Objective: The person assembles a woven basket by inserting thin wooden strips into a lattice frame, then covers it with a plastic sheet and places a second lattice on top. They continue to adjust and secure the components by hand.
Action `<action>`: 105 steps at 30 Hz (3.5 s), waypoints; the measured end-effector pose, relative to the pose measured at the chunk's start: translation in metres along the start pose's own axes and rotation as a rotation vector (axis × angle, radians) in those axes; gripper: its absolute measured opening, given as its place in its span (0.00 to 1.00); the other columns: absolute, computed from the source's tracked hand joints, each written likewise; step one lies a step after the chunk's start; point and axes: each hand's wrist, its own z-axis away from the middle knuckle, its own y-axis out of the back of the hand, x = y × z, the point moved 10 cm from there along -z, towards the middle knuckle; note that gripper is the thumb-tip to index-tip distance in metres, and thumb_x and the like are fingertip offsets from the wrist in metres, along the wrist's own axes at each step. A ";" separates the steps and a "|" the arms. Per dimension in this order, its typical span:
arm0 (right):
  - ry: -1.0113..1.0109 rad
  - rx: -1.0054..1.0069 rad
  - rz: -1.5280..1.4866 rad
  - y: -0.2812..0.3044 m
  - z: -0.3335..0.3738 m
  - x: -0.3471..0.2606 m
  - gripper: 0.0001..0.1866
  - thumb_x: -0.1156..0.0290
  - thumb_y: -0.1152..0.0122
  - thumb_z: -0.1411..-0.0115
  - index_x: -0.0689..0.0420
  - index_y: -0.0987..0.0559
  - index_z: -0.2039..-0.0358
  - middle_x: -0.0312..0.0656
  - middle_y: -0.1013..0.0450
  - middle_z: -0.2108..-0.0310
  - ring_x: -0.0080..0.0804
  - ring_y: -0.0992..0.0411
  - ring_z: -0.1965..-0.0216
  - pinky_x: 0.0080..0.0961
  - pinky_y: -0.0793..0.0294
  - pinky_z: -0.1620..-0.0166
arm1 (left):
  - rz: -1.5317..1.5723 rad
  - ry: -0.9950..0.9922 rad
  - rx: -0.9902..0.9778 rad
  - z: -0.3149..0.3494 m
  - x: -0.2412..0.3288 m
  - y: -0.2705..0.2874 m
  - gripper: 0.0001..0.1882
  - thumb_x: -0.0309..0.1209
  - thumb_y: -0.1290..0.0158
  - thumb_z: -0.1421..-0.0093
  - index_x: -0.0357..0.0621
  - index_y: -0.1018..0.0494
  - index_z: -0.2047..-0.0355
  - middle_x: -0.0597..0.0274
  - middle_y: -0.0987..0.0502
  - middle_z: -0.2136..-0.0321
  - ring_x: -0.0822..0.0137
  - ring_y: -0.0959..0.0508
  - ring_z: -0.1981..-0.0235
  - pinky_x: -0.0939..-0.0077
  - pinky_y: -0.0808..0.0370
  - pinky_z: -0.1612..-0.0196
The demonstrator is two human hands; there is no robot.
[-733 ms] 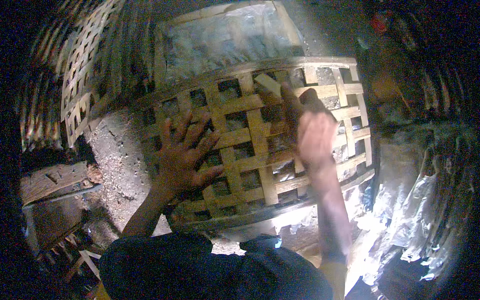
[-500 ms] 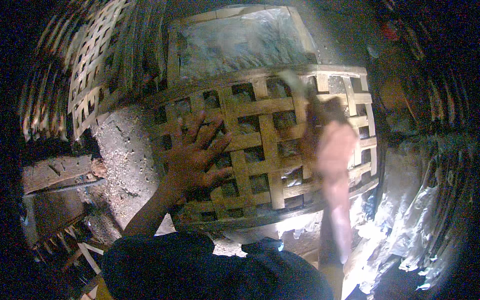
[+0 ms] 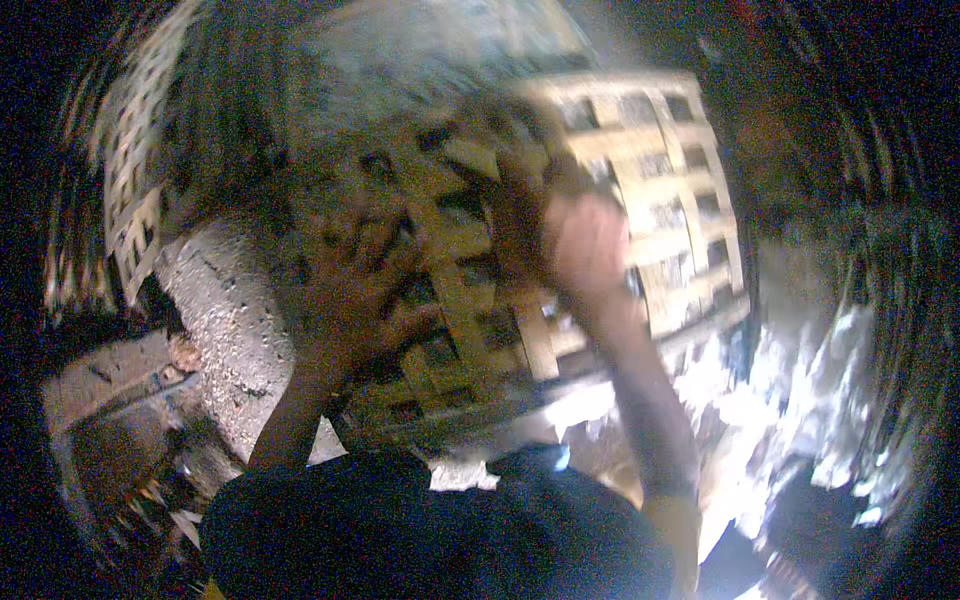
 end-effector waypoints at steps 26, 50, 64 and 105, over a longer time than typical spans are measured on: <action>-0.848 -0.402 -0.687 -0.090 0.126 0.246 0.25 0.55 0.41 0.36 0.61 0.23 0.46 0.48 0.21 0.55 0.35 0.23 0.54 0.30 0.27 0.49 | 0.583 0.747 0.376 0.054 -0.179 0.049 0.36 0.47 0.44 0.36 0.39 0.38 0.34 0.49 0.35 0.35 0.53 0.35 0.35 0.60 0.42 0.32; -0.980 0.581 -1.149 0.086 0.019 0.389 0.18 0.61 0.39 0.34 0.60 0.20 0.50 0.31 0.25 0.63 0.18 0.31 0.64 0.18 0.32 0.60 | 1.084 0.056 1.147 -0.001 -0.072 0.372 0.27 0.39 0.60 0.29 0.38 0.40 0.34 0.57 0.36 0.35 0.62 0.38 0.34 0.63 0.41 0.33; -1.157 0.152 -1.491 -0.194 0.073 0.294 0.20 0.63 0.38 0.35 0.56 0.25 0.46 0.35 0.24 0.60 0.27 0.27 0.62 0.33 0.26 0.58 | 0.561 -0.456 0.962 0.109 -0.060 0.200 0.15 0.27 0.37 0.48 0.49 0.29 0.61 0.58 0.27 0.58 0.56 0.28 0.56 0.60 0.24 0.55; -1.192 -0.097 -1.330 -0.273 0.293 0.289 0.18 0.63 0.39 0.35 0.56 0.27 0.48 0.37 0.24 0.60 0.28 0.29 0.62 0.31 0.28 0.56 | 0.158 -0.494 0.216 0.107 -0.041 0.043 0.21 0.23 0.37 0.52 0.55 0.24 0.57 0.62 0.25 0.54 0.60 0.24 0.49 0.52 0.27 0.39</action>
